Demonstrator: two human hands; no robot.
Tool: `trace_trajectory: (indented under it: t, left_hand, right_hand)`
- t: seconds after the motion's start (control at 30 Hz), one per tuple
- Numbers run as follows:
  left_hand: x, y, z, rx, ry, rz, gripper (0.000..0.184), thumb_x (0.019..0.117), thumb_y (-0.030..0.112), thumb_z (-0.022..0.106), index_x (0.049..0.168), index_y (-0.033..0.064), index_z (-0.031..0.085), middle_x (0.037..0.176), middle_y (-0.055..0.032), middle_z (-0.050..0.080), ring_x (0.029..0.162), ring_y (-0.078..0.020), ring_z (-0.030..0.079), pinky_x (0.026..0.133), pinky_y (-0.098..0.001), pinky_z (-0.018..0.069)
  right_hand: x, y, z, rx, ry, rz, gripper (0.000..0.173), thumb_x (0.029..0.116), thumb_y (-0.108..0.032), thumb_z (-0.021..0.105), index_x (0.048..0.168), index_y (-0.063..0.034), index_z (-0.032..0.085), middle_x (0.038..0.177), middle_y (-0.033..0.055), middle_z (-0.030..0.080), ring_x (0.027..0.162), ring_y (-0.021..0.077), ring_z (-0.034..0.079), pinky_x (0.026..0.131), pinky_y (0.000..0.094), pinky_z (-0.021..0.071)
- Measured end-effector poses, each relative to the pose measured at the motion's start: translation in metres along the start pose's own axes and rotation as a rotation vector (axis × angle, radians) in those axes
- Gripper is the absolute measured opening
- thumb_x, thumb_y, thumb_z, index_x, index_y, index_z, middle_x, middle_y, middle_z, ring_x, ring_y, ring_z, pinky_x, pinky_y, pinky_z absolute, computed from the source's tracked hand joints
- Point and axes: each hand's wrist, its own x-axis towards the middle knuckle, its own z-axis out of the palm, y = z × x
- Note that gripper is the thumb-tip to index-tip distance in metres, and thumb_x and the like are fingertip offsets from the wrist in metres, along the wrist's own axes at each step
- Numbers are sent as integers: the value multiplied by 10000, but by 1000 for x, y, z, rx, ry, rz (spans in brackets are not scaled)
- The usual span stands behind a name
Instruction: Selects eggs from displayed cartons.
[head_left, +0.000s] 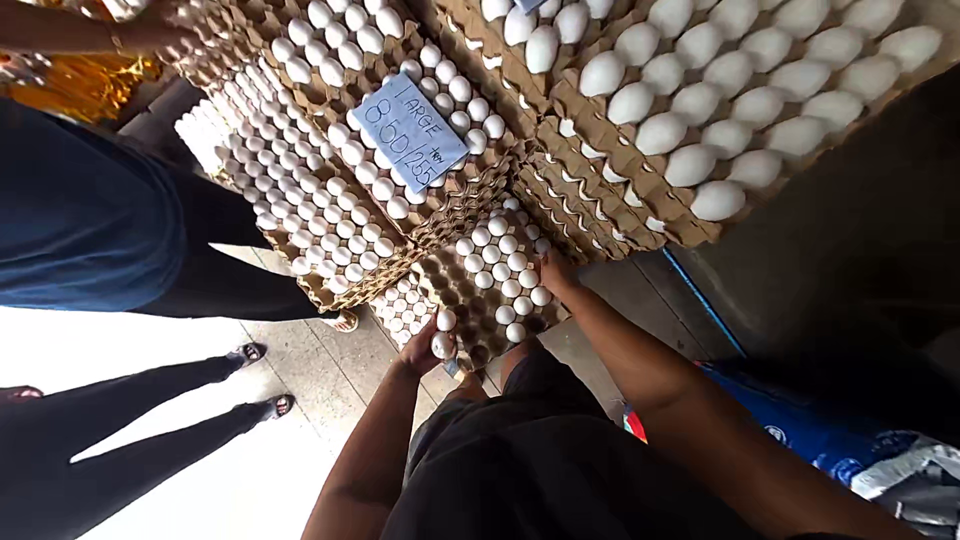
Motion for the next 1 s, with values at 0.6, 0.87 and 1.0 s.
trace_trajectory:
  t: [0.6, 0.87, 1.0]
  left_hand:
    - [-167, -107, -100, -248, 340, 39, 568, 1093, 515, 216, 1262, 118, 586, 976, -81, 715, 813, -169, 695, 718, -335, 601]
    - [-262, -151, -147, -296, 529, 53, 541, 1024, 589, 424, 1259, 138, 609, 940, -66, 724, 756, -151, 701, 639, -306, 602]
    - [-249, -147, -169, -279, 491, 45, 544, 1035, 575, 388, 1267, 132, 600, 961, -63, 722, 768, -147, 695, 647, -301, 599]
  right_hand:
    - [-93, -64, 146, -59, -468, -175, 485, 1140, -279, 328, 1409, 90, 489, 1357, 292, 601, 1288, 380, 599, 1117, 491, 463]
    - [-148, -90, 246, -26, -646, -220, 464, 1139, -273, 339, 1404, 69, 505, 1369, 255, 608, 1313, 328, 593, 1133, 443, 453]
    - [-137, -87, 265, -11, -606, -218, 457, 1139, -280, 344, 1369, 73, 521, 1326, 266, 620, 1269, 353, 614, 1102, 475, 476]
